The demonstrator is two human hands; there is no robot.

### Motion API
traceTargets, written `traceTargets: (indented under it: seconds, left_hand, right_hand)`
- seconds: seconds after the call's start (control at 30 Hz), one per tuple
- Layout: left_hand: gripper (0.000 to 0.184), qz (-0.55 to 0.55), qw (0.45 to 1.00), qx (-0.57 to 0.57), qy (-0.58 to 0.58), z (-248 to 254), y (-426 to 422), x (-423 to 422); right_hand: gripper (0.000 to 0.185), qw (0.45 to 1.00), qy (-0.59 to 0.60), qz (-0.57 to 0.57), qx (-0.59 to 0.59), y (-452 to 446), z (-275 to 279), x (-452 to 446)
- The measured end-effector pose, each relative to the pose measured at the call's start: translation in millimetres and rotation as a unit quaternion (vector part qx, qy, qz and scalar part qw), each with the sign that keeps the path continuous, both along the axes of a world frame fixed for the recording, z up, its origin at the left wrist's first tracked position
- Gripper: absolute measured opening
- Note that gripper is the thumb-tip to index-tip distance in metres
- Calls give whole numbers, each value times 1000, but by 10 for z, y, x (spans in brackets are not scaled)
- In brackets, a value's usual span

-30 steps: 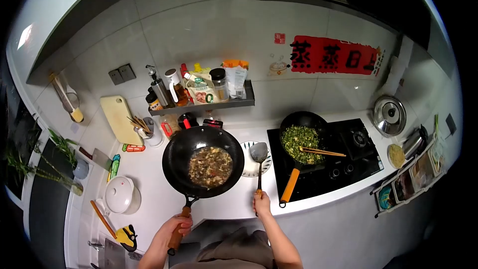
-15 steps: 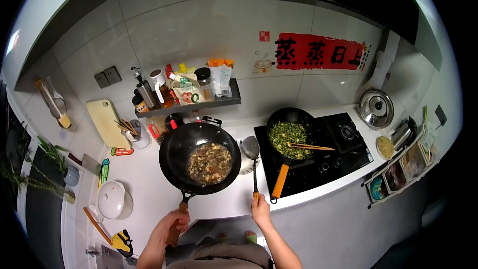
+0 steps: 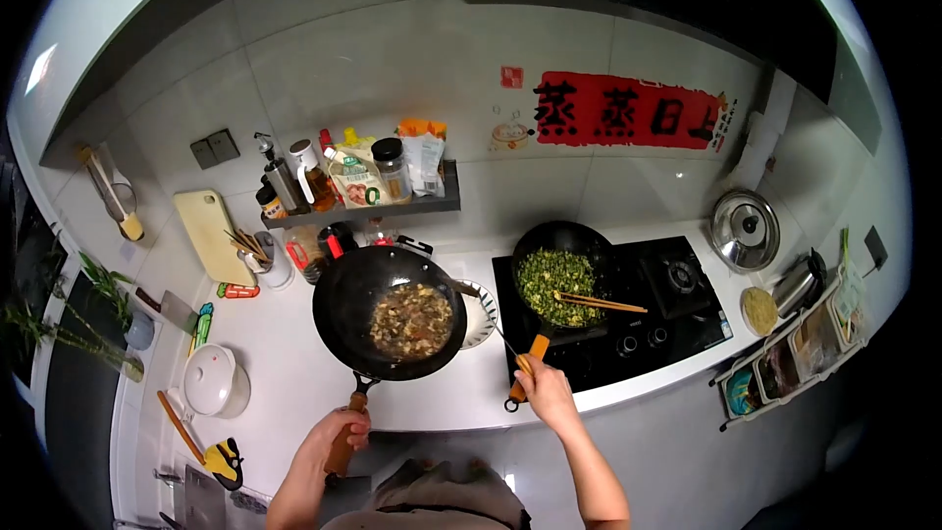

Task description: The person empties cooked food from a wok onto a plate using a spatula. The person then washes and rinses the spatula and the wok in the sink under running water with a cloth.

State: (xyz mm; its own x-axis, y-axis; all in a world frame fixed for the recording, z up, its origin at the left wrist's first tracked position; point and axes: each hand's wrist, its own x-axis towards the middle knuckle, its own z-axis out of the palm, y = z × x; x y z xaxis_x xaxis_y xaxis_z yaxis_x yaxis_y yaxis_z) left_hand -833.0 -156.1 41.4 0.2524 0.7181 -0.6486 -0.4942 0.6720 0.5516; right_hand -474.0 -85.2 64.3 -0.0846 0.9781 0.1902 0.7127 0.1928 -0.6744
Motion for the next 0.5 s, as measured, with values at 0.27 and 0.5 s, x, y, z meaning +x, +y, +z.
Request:
traceTargets:
  seconds: [0.27,0.5]
  left_hand:
    - [15,14,1000,10,-5,8,61,201]
    - [14,34,999,22,32,186,142,350]
  right_hand:
    - [29,955,-228,160,100,371,376,282]
    - [21,885,-296,230,277,688,438,232]
